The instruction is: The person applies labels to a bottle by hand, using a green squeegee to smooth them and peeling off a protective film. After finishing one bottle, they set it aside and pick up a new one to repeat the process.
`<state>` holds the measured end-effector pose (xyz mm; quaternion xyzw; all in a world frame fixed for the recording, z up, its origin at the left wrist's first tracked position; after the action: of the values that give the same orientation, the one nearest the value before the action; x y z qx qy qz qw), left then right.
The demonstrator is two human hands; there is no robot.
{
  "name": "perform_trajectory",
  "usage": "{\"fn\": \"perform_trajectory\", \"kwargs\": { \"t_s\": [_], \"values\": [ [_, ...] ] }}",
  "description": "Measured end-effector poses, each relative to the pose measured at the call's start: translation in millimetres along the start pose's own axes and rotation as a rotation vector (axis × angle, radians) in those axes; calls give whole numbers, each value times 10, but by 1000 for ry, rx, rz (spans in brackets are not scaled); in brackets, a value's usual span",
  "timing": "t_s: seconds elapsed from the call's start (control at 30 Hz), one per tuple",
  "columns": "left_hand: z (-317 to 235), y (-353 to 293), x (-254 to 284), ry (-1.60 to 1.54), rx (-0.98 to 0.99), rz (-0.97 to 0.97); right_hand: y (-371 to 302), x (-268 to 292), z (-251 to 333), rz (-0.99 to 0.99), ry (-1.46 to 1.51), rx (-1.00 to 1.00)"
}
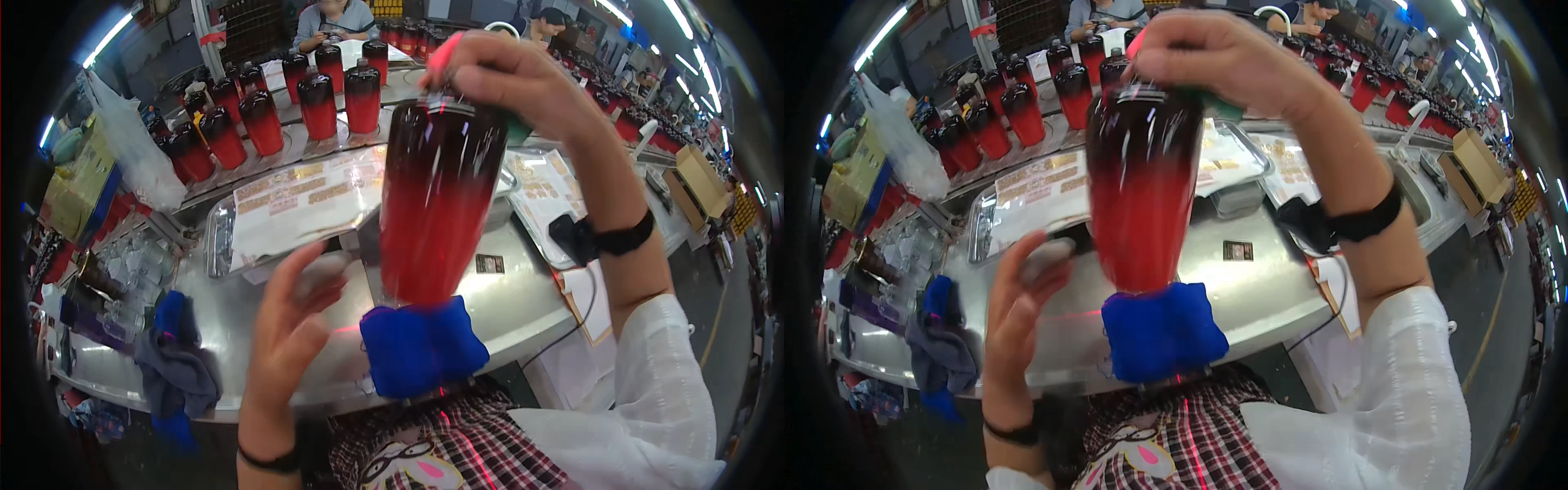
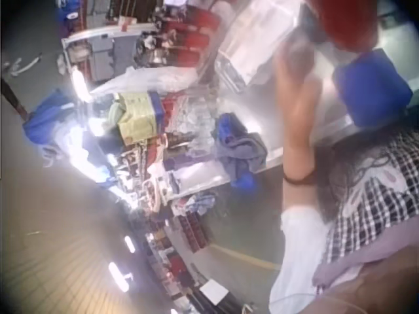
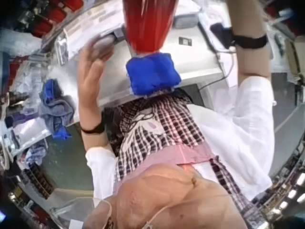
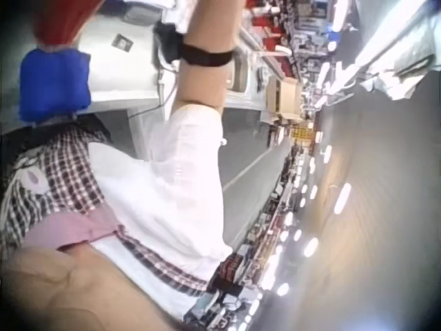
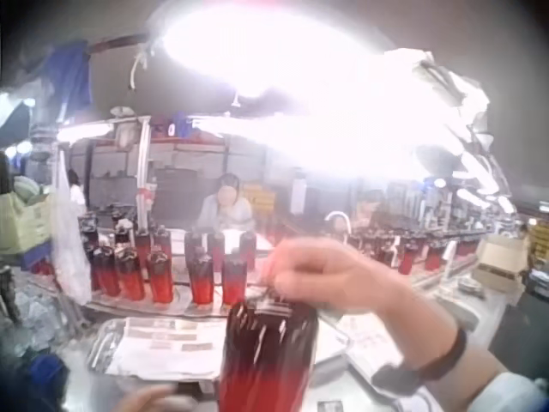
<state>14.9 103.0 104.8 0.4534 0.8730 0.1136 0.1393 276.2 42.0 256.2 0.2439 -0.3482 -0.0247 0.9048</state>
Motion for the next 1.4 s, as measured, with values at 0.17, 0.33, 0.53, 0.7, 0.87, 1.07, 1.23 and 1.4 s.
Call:
{"fn": "perform_trajectory", "kwargs": {
  "t_s": [0.17,0.33,0.53,0.7,0.87,1.07,1.23,1.4],
  "values": [
    [594,103,-761,-826,363,255,-547,-1016,-373,46,343,-231],
    [839,121,-778,-673,477,92,-1091,-1251,-801,-81,312,-580],
    [1025,461,-603,-434,455,-60,-1272,-1224,-770,-128,33,-389],
    [993,385,-621,-460,528,-50,-1456,-1041,-708,-116,-106,-381],
    [966,443,-673,-279,392,-71,-1696,-719,-634,-123,-200,-423],
    [1052,532,-759,-390,467,24,-2190,-242,-833,-154,-253,-536],
    [1177,453,-515,-252,445,-143,-2444,181,-1068,-59,-356,-687],
    [1155,422,-620,-274,451,-104,-3443,1309,-1950,84,-915,-1185]
  ]
}}
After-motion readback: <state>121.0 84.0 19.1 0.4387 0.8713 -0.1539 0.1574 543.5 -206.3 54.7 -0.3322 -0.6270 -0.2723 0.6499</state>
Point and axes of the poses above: each hand's wrist, its own y-axis towards the middle knuckle, its own x-axis out of the back of the hand, z = x × y, the point moved 6 cm from there along y, towards the middle knuckle, and after that the axes turned 1 degree about x, right-handed, at the moved point
